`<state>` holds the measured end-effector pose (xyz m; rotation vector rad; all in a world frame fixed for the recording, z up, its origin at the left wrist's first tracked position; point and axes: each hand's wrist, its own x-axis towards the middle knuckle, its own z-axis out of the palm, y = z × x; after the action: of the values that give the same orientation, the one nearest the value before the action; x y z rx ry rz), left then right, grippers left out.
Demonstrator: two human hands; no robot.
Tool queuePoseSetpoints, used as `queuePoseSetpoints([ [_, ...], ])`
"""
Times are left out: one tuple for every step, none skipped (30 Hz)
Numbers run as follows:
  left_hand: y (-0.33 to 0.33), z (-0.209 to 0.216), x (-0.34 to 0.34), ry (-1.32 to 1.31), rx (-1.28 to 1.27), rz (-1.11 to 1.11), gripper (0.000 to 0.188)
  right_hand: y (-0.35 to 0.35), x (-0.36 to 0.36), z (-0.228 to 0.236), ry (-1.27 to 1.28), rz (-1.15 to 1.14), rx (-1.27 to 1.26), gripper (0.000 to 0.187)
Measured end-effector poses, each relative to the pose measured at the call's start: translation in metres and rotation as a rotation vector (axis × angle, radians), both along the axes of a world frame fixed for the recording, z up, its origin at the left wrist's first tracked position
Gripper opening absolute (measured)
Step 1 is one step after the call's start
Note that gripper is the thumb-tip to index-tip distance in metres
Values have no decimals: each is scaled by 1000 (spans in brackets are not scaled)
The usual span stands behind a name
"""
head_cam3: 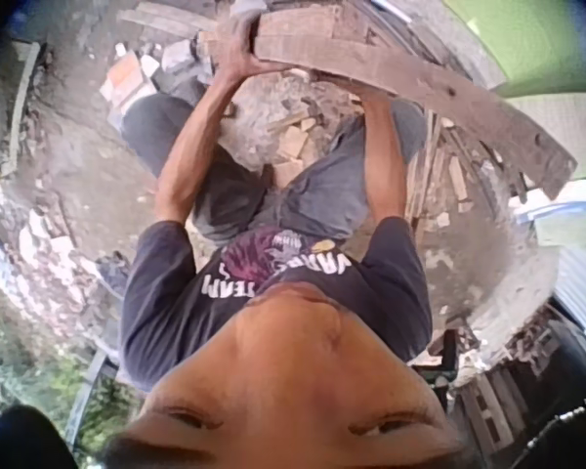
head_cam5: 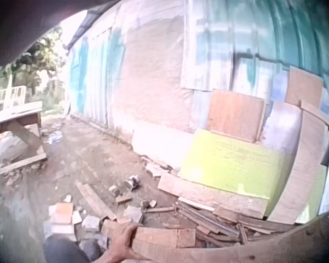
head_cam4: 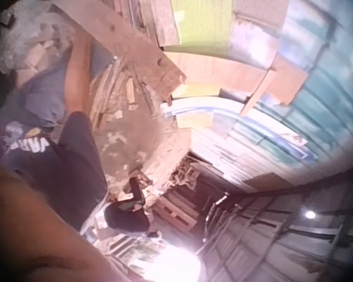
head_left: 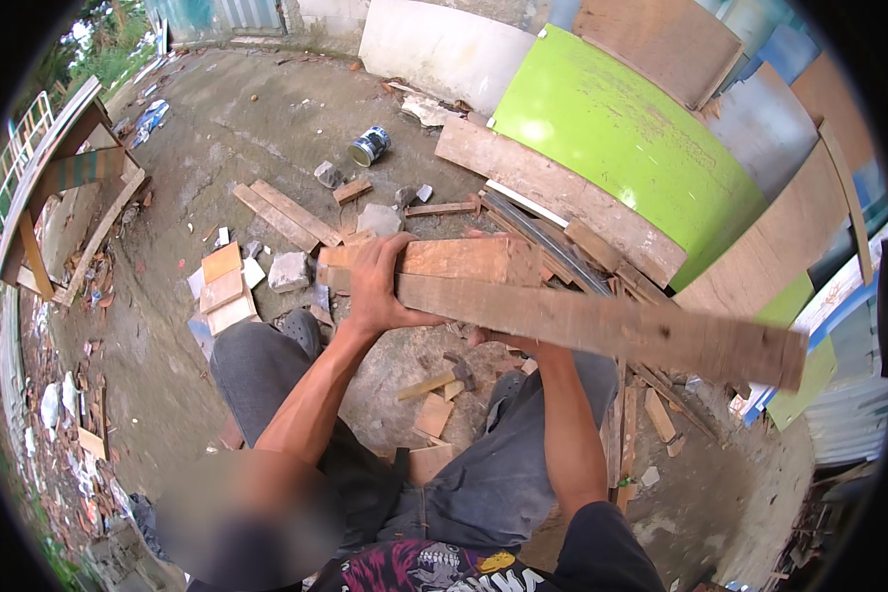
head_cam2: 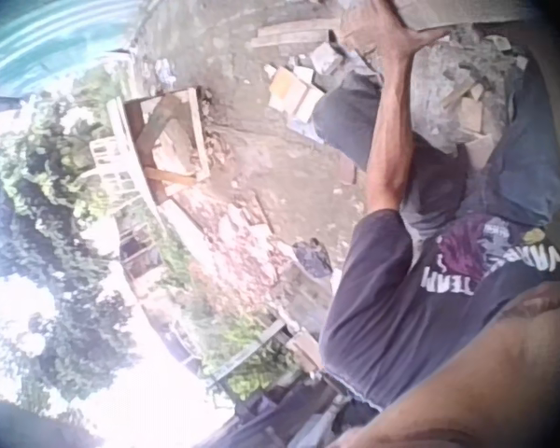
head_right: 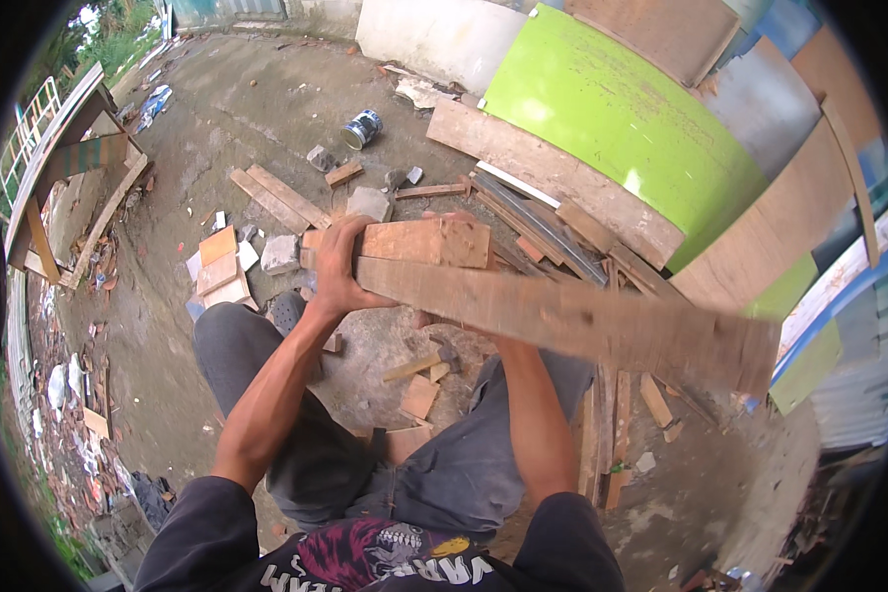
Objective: The person sits on the ground and uses a hand saw to cut a wooden plank placed between their feet. They hold the plank steady with one hand and saw back and forth with the other, producing sawdust as they work.
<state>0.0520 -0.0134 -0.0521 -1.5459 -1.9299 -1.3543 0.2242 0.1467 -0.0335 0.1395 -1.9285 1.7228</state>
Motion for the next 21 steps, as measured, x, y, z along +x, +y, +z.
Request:
queuePoseSetpoints([
  [-4, 4, -5, 40, -7, -30, 98, -6, -3, -4, 100, 86, -67, 112],
  [-8, 8, -10, 82, -6, -28, 97, -7, -4, -11, 147, 148, -150, 107],
  [-6, 11, -10, 113, 8, -42, 96, -6, 0, -13, 183, 194, -219, 103],
  [-5, 13, -10, 143, 23, -56, 96, -6, 6, -13, 219, 237, -289, 99],
  [-16, 12, -15, 143, -16, -64, 93, -20, 4, -18, 230, 253, -427, 88],
  [-27, 11, -19, 180, -31, -61, 92, -27, -2, -32, 248, 301, -441, 80],
  [-31, 11, -20, 206, -20, -69, 92, -26, -6, -39, 254, 335, -431, 72],
  [-35, 9, -20, 231, -9, -78, 91, -27, -3, -45, 260, 314, -319, 65],
  [-43, 5, -22, 229, -21, -87, 88, -33, -5, -47, 276, 295, -217, 58],
  [-49, 1, -22, 234, -33, -86, 88, -37, -6, -48, 296, 272, -116, 50],
  [-54, -2, -23, 238, -47, -84, 88, -46, -1, -49, 277, 218, -41, 53],
  [-56, -4, -22, 243, -51, -83, 88, -53, 3, -41, 256, 164, 43, 55],
  [-59, -5, -21, 238, -53, -91, 87, -57, 7, -38, 229, 87, 148, 87],
  [-61, -8, -20, 233, -55, -97, 86, -61, 10, -36, 224, 73, 187, 88],
  [-64, -8, -20, 235, -57, -99, 84, -63, 9, -33, 227, 61, 227, 90],
  [-67, -9, -20, 237, -60, -100, 83, -66, 9, -31, 230, 51, 265, 92],
  [-70, -10, -20, 238, -68, -97, 82, -68, 9, -29, 233, 39, 294, 93],
  [-72, -11, -20, 242, -74, -94, 82, -70, 9, -26, 239, 27, 324, 93],
  [-74, -11, -20, 245, -81, -91, 81, -72, 8, -24, 244, 14, 353, 94],
  [-78, -10, -20, 253, -94, -85, 82, -74, 8, -25, 244, 13, 351, 94],
  [-79, -9, -19, 260, -100, -80, 82, -75, 8, -26, 242, 10, 356, 93],
])
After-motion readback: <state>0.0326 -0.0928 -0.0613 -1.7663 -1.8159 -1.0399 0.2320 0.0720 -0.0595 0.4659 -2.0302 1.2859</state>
